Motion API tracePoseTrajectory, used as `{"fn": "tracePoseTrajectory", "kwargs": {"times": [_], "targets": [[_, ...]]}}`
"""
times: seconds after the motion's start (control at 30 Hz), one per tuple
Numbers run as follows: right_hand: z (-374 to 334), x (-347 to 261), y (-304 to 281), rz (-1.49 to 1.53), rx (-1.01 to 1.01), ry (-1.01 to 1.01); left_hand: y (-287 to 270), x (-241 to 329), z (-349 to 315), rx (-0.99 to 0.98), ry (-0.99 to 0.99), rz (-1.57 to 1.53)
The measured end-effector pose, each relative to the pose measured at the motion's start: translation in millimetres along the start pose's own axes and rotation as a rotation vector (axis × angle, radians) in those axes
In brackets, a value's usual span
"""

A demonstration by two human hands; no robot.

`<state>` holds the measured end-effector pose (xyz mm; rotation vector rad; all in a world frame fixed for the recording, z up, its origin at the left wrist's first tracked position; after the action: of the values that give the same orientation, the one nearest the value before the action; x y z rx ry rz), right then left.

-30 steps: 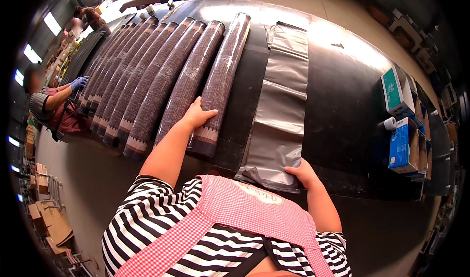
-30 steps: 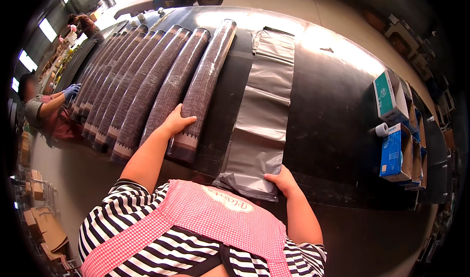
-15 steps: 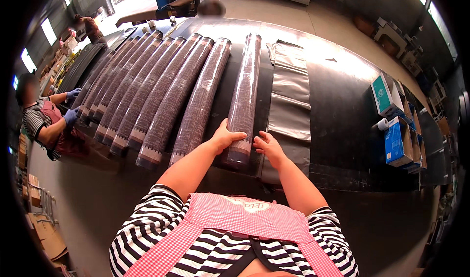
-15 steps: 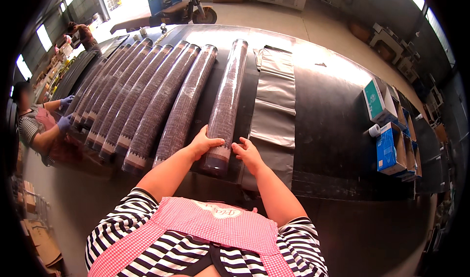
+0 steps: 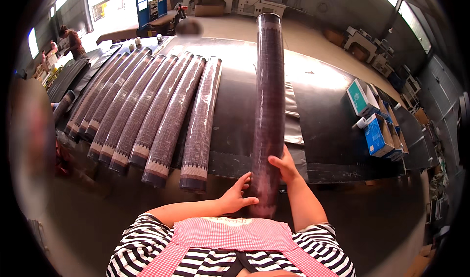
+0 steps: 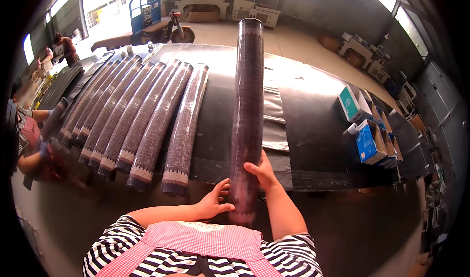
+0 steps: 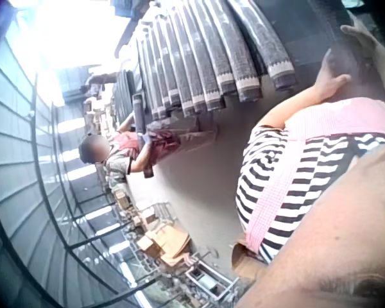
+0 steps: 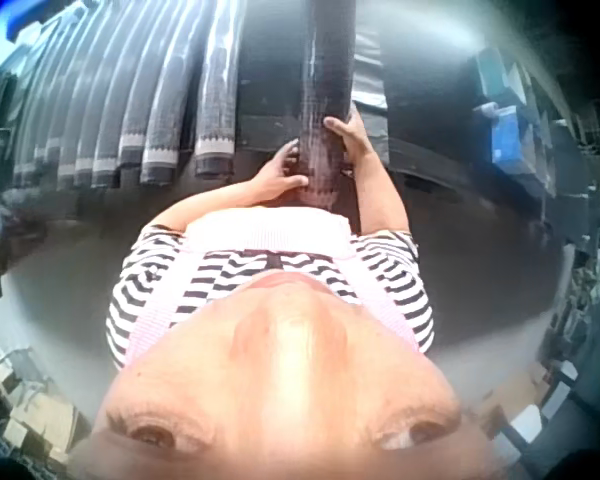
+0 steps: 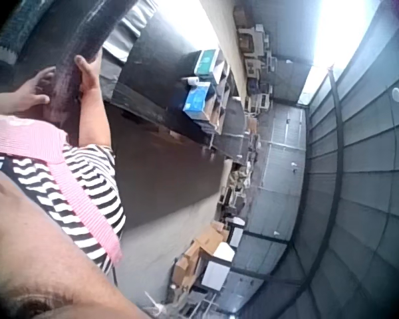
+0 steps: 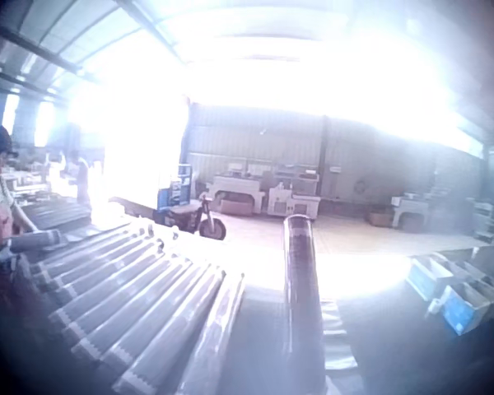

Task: The person uses a tape dispenser to seal the ends of multiple rolled-up carpets or mats that are wrapped in clear plastic. They then pick up a black plastic bag, open it, and place one of the wrapped rolls inside the bag.

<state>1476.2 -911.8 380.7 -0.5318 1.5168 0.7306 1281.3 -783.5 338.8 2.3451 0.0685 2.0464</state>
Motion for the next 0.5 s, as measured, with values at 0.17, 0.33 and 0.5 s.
{"fn": "tracePoseTrajectory", "kwargs": {"times": [0.17,0.33,0.5], "targets": [[-151.8,-16.9,-32.7,-0.19,0.025,-0.027,-48.4,42.6,68.6,-0.121,0.244,-0.178],[-301.4,79.7,-42.6,-0.825,0.353,-0.013,0.6,131.4,88.1,-0.728,0.304,-0.534],[-387.1,171.9,-68.2,-0.482,0.706,0.303,69.0,101.8,10.1,-0.832,0.469,-0.168]]}}
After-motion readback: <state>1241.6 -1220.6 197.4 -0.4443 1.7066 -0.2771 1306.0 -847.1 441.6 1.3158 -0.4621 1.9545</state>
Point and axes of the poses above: each hand's wrist, its own z-axis towards the middle knuckle, its own y-axis out of the palm, x = y × z, the point moved 2 cm from there along z, towards the middle knuckle, and after that the axes turned 11 degrees about -z, right-handed, at the moved point
